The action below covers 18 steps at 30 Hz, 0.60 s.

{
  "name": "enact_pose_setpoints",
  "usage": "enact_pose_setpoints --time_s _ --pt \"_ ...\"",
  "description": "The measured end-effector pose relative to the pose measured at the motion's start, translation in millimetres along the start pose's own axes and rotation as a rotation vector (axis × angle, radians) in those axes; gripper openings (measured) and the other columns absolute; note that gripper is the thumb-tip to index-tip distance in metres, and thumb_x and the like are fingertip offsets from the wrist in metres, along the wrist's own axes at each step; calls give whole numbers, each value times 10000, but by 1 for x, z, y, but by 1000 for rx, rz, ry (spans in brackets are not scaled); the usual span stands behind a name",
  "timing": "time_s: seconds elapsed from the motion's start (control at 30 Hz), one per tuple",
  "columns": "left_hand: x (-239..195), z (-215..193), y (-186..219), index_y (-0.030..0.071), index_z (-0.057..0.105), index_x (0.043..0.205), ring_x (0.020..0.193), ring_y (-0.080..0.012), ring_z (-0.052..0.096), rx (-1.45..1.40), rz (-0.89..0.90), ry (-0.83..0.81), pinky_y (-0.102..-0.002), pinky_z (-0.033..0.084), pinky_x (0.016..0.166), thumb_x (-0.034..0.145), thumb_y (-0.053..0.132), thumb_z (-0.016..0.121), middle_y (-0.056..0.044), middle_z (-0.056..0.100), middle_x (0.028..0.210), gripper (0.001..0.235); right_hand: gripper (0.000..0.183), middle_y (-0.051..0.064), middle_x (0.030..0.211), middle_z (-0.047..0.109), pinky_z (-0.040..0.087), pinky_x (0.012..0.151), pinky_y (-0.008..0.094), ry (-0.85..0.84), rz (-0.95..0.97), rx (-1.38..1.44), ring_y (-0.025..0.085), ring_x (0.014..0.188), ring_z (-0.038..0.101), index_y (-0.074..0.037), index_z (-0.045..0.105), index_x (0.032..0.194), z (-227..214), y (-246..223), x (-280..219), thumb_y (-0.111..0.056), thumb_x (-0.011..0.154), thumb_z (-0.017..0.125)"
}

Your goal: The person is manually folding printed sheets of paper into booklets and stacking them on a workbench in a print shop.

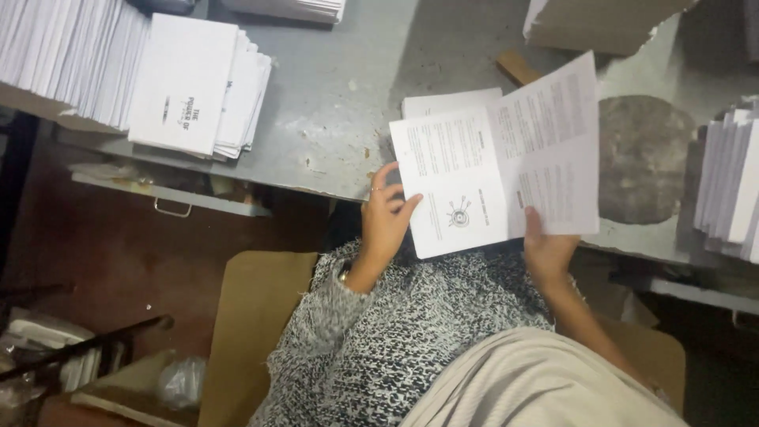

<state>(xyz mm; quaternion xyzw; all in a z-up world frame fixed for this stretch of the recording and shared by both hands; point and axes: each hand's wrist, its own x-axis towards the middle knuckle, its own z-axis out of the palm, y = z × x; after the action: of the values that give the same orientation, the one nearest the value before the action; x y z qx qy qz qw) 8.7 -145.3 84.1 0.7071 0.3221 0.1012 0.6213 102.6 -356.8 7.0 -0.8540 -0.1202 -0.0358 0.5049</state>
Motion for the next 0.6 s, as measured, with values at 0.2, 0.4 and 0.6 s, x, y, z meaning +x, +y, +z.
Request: enact_pose_setpoints --time_s 0.2,0.4,0.6 --pt "20 9 -41 117 734 1211 1065 -369 678 -40 -14 1 -433 621 882 913 97 725 -293 658 1264 299 348 244 1315 683 536 1031 340 103 -740 -502 317 1221 652 79 657 1307 14 45 13 -26 978 699" --pt "38 13 -71 86 709 1259 1088 -347 676 -2 -136 4 -415 611 893 865 142 769 -289 664 1240 402 491 188 1524 537 414 1173 466 -155 -716 -583 383 1437 447 -101 639 1404 24 5 -7 10 928 677" --pt "30 17 -55 1 709 1230 1093 -383 669 -11 -99 21 -449 593 901 935 172 693 -287 685 1200 341 534 188 1590 460 261 1229 512 -216 -678 -612 401 1514 300 -81 601 1451 36 8 -18 71 939 612"
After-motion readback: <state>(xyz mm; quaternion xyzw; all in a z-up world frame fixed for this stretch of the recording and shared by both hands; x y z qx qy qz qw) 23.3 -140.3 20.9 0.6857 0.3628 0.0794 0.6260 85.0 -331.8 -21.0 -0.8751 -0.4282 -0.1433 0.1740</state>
